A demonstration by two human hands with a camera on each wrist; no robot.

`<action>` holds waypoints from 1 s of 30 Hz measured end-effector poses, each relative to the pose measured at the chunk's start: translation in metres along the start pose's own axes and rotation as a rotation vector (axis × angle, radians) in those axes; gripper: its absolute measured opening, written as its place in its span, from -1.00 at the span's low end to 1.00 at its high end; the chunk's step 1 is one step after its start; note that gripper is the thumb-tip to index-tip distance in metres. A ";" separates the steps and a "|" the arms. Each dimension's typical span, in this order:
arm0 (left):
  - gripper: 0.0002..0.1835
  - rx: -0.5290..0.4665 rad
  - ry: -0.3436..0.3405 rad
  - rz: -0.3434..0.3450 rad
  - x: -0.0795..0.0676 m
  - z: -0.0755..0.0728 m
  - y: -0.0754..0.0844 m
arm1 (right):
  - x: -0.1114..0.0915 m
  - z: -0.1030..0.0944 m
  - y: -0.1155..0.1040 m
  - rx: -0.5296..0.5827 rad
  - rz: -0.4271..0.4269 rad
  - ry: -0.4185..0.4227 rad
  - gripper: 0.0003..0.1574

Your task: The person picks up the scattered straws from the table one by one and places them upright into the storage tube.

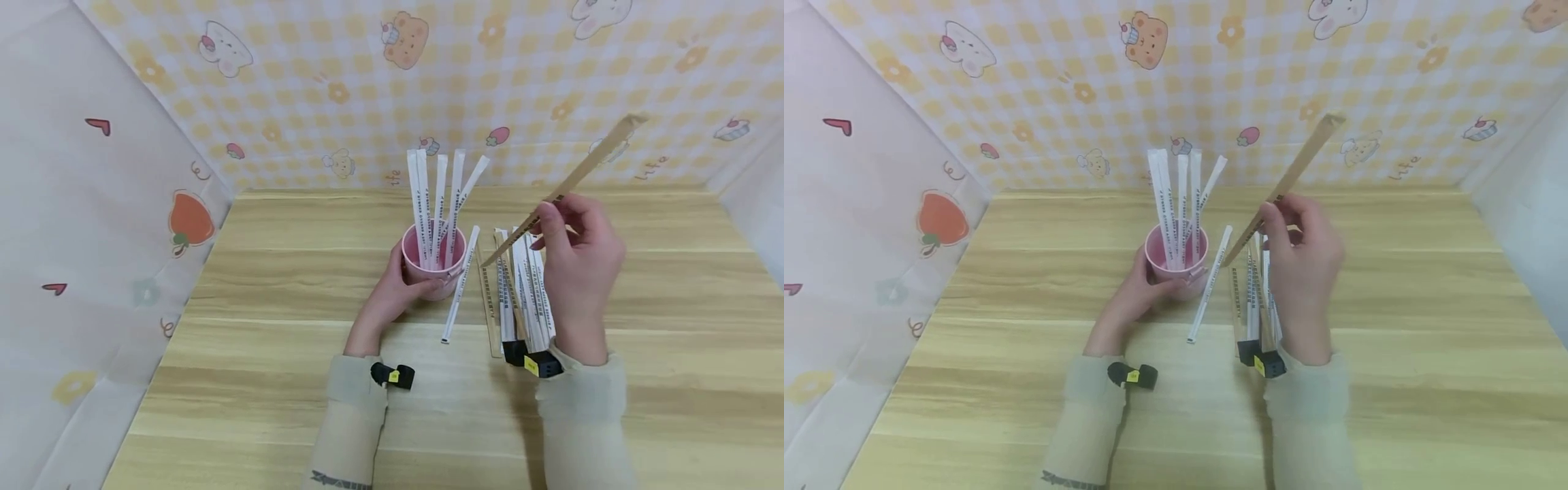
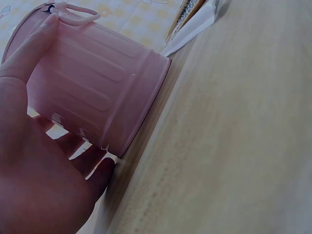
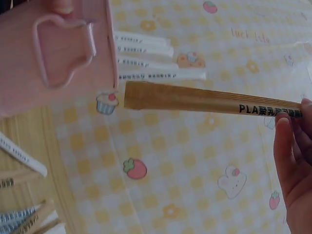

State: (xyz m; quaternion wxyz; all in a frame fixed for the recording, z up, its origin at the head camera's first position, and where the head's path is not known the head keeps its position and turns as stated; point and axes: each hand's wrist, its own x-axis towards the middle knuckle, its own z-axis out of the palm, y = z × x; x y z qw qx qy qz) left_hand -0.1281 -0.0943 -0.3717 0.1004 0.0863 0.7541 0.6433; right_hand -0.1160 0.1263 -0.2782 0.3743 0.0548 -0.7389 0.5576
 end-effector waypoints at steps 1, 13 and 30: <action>0.04 -0.001 -0.006 0.003 0.000 0.001 0.000 | 0.000 0.002 -0.001 0.023 -0.002 0.007 -0.75; 0.06 0.012 0.001 0.003 0.001 0.001 0.000 | 0.001 0.025 -0.005 0.032 -0.062 -0.088 -0.72; 0.05 0.010 0.007 0.005 0.000 0.001 0.001 | -0.012 0.051 0.021 -0.287 -0.085 -0.264 -0.68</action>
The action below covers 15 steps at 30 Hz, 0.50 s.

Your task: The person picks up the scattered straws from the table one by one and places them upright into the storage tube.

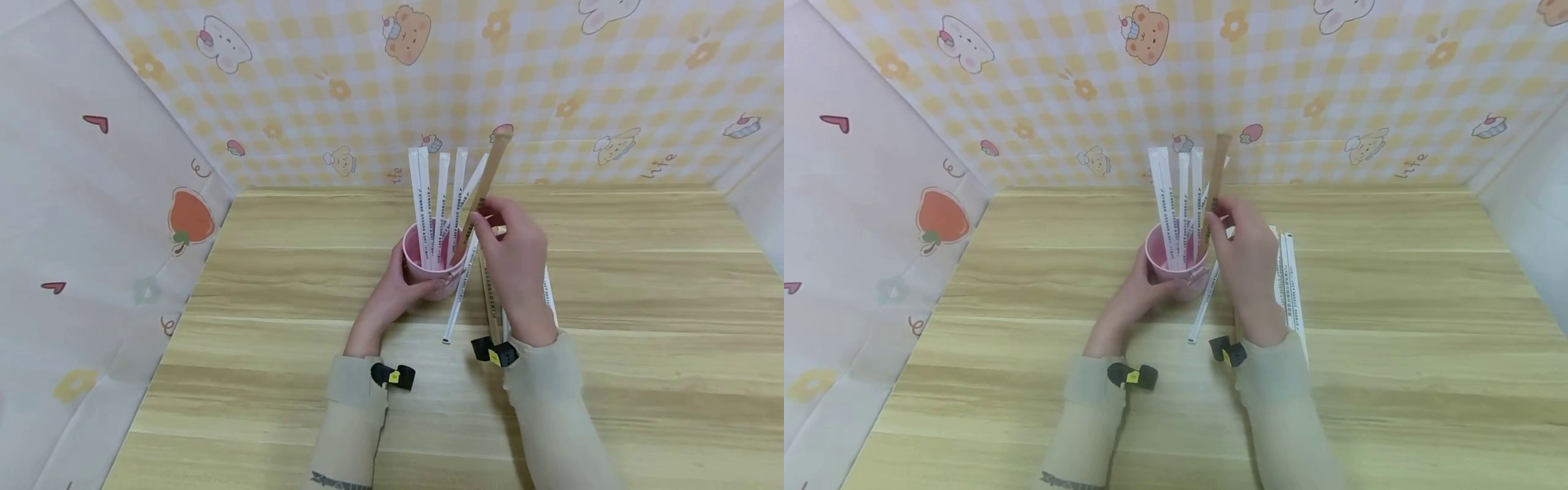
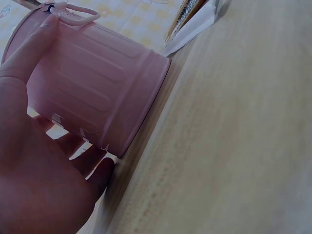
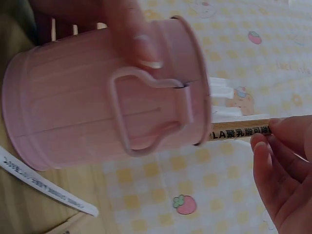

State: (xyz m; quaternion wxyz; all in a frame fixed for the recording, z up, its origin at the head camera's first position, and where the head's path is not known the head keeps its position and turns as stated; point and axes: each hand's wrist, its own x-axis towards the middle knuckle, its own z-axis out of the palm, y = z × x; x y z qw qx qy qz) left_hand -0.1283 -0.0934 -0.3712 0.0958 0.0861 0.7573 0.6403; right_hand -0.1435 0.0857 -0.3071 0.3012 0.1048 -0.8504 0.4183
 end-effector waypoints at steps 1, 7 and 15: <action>0.04 0.000 -0.001 0.000 0.000 0.000 0.000 | -0.001 0.002 0.001 -0.012 0.008 -0.016 -0.69; 0.04 -0.016 -0.006 -0.001 -0.001 0.000 0.001 | -0.004 0.011 0.009 -0.076 0.089 -0.111 -0.67; 0.04 -0.016 -0.005 0.005 0.000 -0.001 0.000 | -0.004 0.015 0.012 -0.093 0.133 -0.168 -0.65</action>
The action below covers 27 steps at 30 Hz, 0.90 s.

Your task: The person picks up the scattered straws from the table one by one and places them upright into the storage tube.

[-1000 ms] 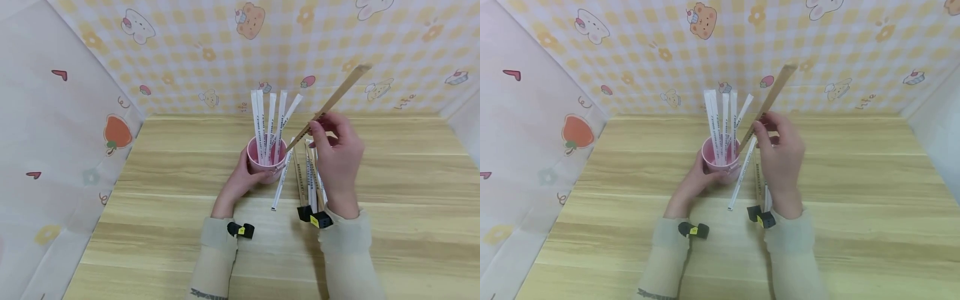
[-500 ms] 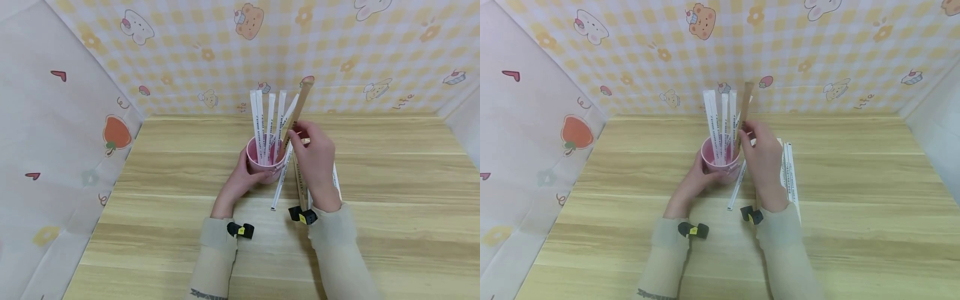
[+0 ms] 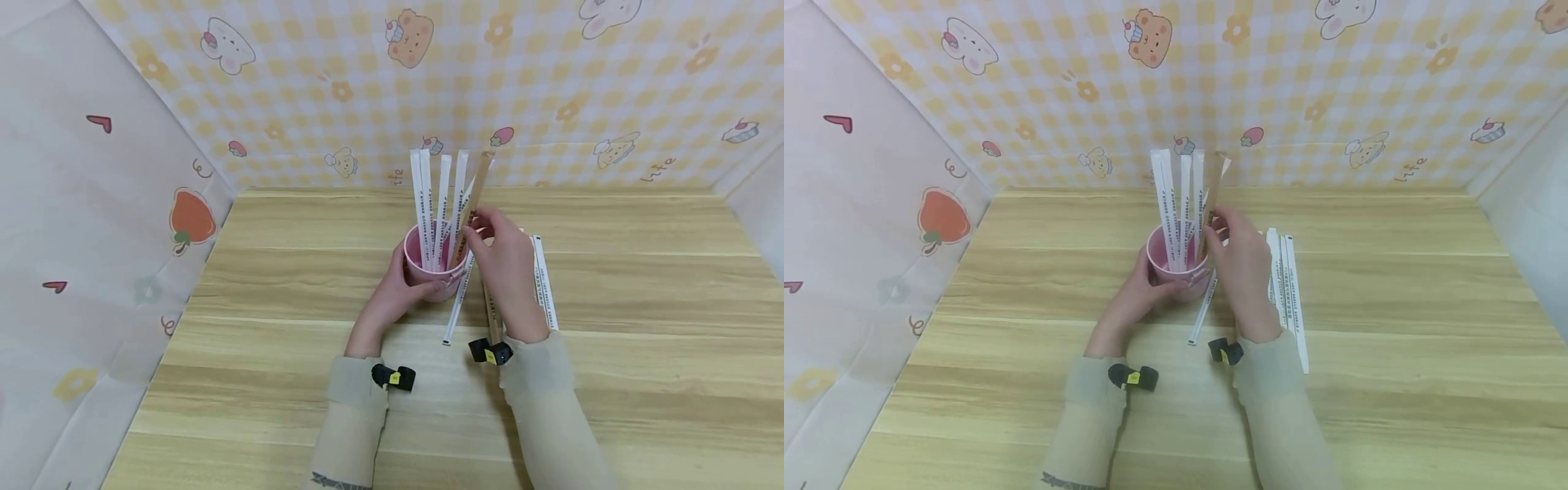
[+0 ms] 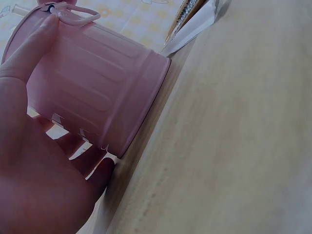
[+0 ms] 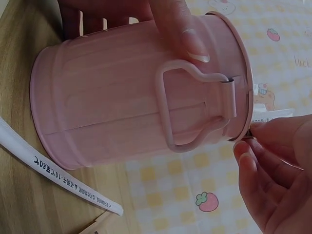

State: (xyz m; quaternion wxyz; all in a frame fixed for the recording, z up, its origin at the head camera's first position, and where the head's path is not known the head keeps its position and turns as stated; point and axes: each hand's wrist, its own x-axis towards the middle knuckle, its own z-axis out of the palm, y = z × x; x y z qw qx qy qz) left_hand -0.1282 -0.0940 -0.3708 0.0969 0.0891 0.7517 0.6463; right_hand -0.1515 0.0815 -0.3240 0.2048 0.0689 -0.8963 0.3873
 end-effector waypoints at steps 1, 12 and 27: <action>0.04 0.000 -0.001 0.000 0.000 0.000 0.000 | 0.000 0.000 0.000 0.002 0.009 -0.009 -0.64; 0.05 0.004 0.001 -0.006 -0.001 0.000 0.002 | -0.001 -0.004 0.001 0.003 0.023 -0.018 -0.63; 0.06 -0.037 -0.004 0.003 0.001 0.000 -0.001 | -0.005 -0.030 0.040 0.002 0.195 0.072 -0.54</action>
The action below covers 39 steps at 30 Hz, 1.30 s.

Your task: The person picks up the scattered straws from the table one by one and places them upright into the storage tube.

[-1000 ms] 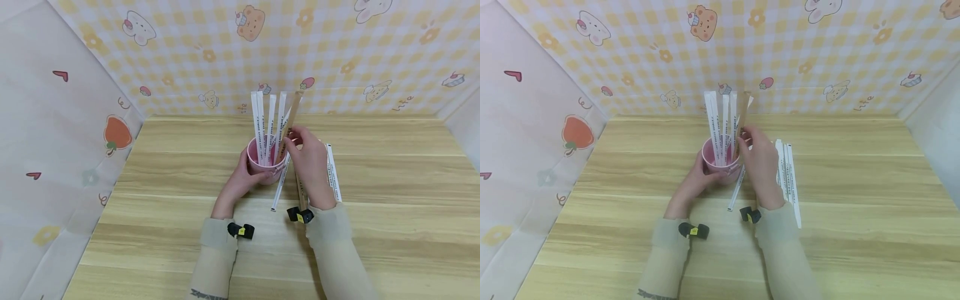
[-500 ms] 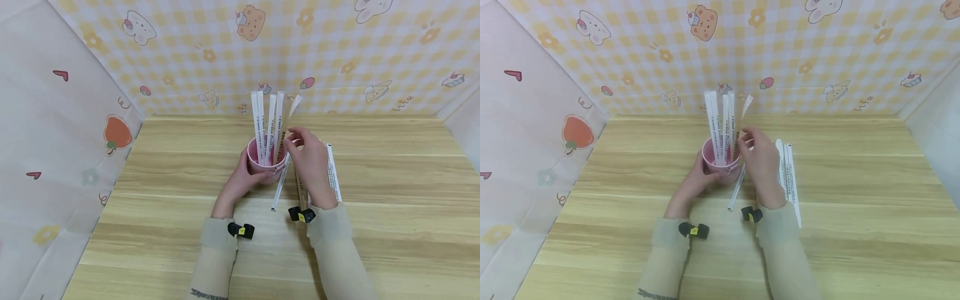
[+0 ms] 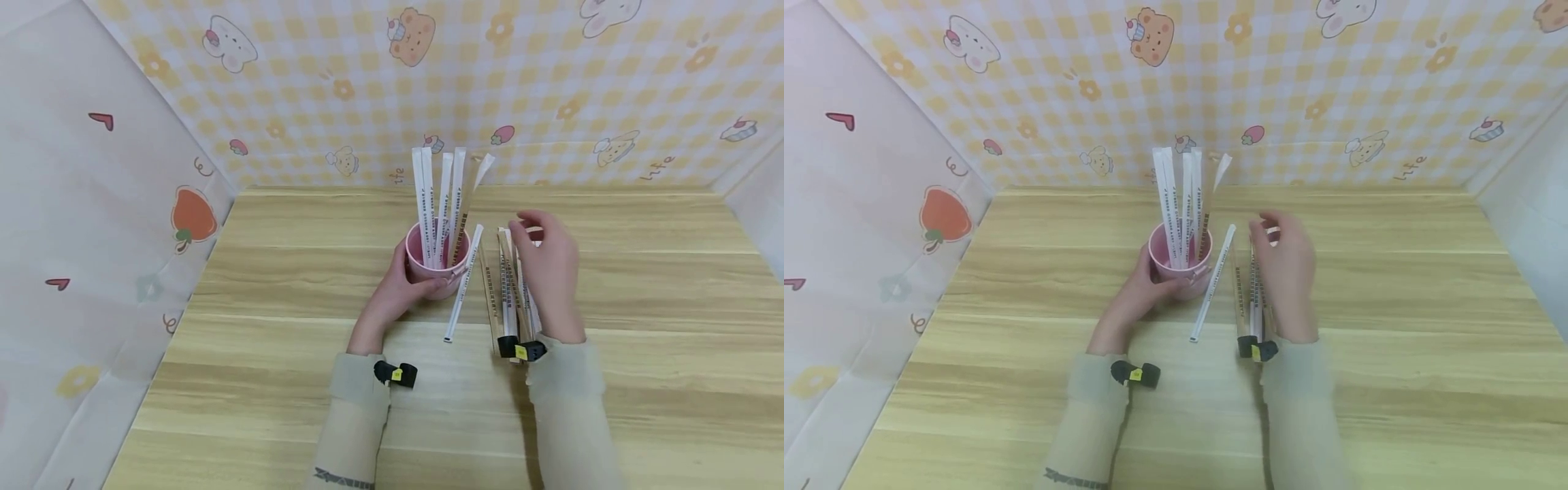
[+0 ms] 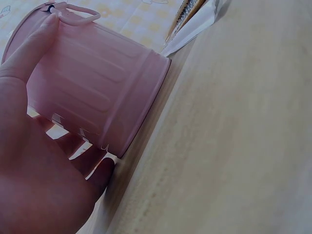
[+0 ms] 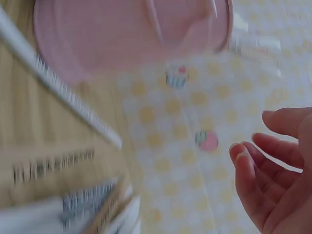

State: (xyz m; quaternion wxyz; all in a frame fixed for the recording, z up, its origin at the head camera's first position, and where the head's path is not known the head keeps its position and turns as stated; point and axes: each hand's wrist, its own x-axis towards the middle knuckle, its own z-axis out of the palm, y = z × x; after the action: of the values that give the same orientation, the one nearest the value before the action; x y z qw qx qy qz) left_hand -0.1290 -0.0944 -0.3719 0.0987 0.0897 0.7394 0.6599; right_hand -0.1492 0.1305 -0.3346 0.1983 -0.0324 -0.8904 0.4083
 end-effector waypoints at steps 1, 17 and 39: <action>0.06 0.003 0.001 -0.001 0.000 0.000 0.000 | 0.000 -0.003 0.004 -0.006 0.019 -0.001 -0.53; 0.06 0.016 -0.006 -0.004 0.002 0.004 0.000 | -0.009 -0.044 0.069 -0.245 0.171 -0.256 -0.33; 0.06 0.008 0.014 0.001 0.005 0.001 -0.010 | -0.011 -0.036 0.082 -0.329 0.287 -0.568 -0.50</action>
State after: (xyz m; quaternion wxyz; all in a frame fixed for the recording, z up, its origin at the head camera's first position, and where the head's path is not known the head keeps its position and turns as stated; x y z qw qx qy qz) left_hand -0.1339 -0.0932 -0.3825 0.0928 0.0860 0.7426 0.6576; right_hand -0.1342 0.2077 -0.3778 -0.1241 -0.0737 -0.9503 0.2758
